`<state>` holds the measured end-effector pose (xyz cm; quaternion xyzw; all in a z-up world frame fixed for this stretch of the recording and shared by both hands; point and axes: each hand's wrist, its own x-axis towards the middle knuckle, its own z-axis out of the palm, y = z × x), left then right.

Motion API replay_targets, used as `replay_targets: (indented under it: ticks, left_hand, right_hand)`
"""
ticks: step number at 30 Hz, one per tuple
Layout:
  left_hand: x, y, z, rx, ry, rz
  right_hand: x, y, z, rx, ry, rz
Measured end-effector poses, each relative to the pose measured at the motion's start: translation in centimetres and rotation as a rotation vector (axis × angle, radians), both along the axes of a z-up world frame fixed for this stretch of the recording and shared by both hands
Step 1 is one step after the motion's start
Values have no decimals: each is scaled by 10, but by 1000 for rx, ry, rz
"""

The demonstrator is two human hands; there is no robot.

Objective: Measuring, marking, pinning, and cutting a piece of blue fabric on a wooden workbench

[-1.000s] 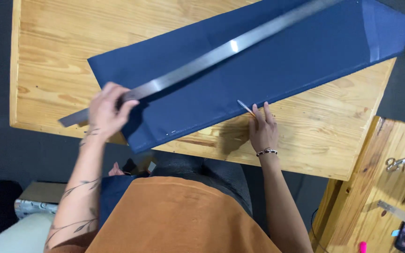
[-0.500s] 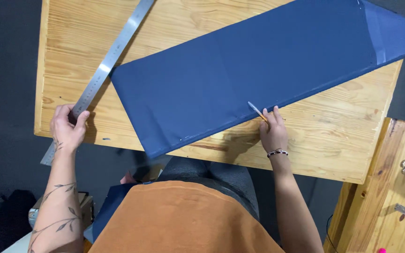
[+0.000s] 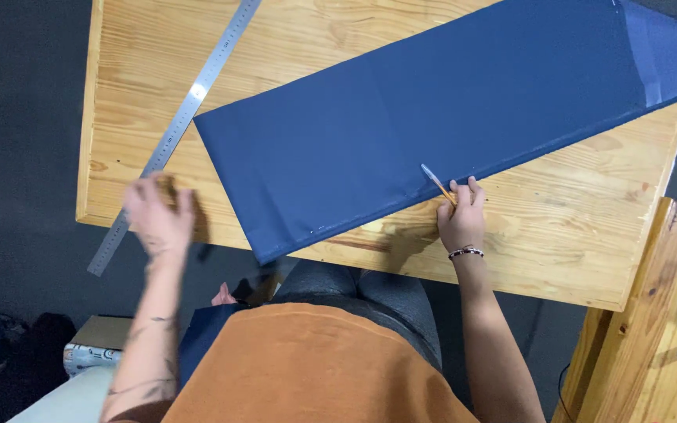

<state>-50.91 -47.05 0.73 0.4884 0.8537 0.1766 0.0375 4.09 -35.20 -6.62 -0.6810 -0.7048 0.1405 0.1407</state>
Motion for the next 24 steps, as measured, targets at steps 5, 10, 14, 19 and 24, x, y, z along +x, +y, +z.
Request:
replay_targets:
  ticks: [5,10,14,19,24]
  left_hand:
    - [79,6,-37,36,-502,187]
    - [82,4,-76,-155,-622,317]
    - [71,5,-93,-192,-650,293]
    - [65,7,-65,-287,-677,286]
    - [43,10,-91,-360,-732,227]
  right_hand:
    - [-11,-5,14,-16,10,-31]
    - [-18,-9,37,-244,72,-172]
    - [1,-11,9,-3,235,-181]
    - [40,-29,-11,152,242,-288]
    - [106,-50,-41,255,174,-589]
